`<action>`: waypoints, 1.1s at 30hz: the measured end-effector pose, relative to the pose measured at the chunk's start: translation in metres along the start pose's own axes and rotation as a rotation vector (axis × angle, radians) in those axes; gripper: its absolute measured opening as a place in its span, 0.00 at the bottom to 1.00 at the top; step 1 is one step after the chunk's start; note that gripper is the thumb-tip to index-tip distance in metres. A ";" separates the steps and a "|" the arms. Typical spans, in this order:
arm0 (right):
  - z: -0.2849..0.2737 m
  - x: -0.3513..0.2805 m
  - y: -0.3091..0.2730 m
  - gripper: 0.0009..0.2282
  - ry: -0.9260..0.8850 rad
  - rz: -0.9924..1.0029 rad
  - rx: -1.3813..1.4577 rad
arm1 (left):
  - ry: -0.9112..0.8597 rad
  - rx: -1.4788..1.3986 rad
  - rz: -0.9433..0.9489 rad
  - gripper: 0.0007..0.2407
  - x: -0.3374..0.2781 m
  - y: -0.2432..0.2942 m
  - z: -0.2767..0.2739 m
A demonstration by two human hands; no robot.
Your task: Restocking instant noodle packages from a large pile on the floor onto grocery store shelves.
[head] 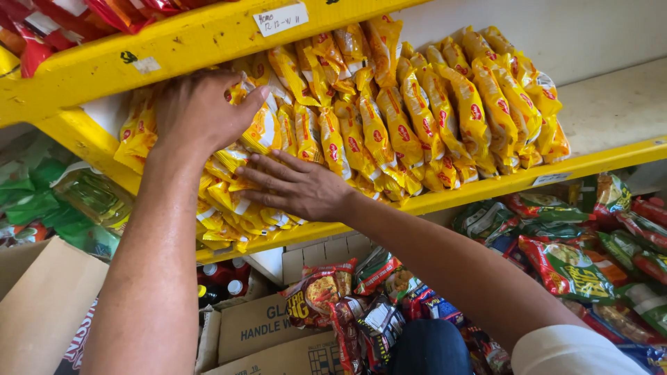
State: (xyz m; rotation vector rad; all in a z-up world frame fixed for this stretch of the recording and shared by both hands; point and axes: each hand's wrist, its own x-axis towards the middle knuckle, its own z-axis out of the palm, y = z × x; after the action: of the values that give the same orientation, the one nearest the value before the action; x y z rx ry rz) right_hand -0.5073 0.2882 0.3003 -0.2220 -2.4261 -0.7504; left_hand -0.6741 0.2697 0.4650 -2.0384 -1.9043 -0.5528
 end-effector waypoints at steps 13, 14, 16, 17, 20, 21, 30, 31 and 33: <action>-0.005 -0.004 -0.002 0.25 0.056 -0.028 -0.037 | 0.048 -0.013 0.060 0.24 -0.003 -0.002 -0.002; -0.005 -0.005 -0.003 0.25 0.074 -0.016 -0.030 | 0.057 -0.011 0.068 0.24 -0.003 -0.002 -0.002; -0.005 -0.006 -0.004 0.25 0.093 -0.005 -0.023 | 0.067 -0.009 0.076 0.23 -0.004 -0.002 -0.001; -0.006 -0.006 -0.004 0.25 0.070 -0.011 -0.052 | 0.070 -0.005 0.077 0.23 -0.004 -0.002 -0.001; -0.007 -0.007 -0.005 0.26 0.041 -0.015 -0.083 | 0.074 -0.014 0.073 0.23 -0.004 -0.001 -0.002; -0.007 -0.007 -0.005 0.26 0.036 -0.012 -0.083 | 0.074 -0.025 0.066 0.23 -0.004 -0.001 -0.002; -0.009 -0.009 -0.008 0.25 0.020 -0.007 -0.056 | 0.088 -0.043 0.059 0.22 -0.004 -0.002 0.000; -0.010 -0.009 -0.007 0.25 0.020 -0.007 -0.057 | 0.089 -0.044 0.059 0.22 -0.004 -0.003 0.000; -0.011 -0.008 -0.009 0.24 0.026 -0.012 -0.048 | 0.098 -0.036 0.073 0.22 -0.004 -0.004 0.001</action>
State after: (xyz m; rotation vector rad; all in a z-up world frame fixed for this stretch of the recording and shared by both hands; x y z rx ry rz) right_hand -0.4979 0.2750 0.2989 -0.2158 -2.3887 -0.8131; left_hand -0.6778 0.2668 0.4622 -2.0537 -1.7696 -0.6606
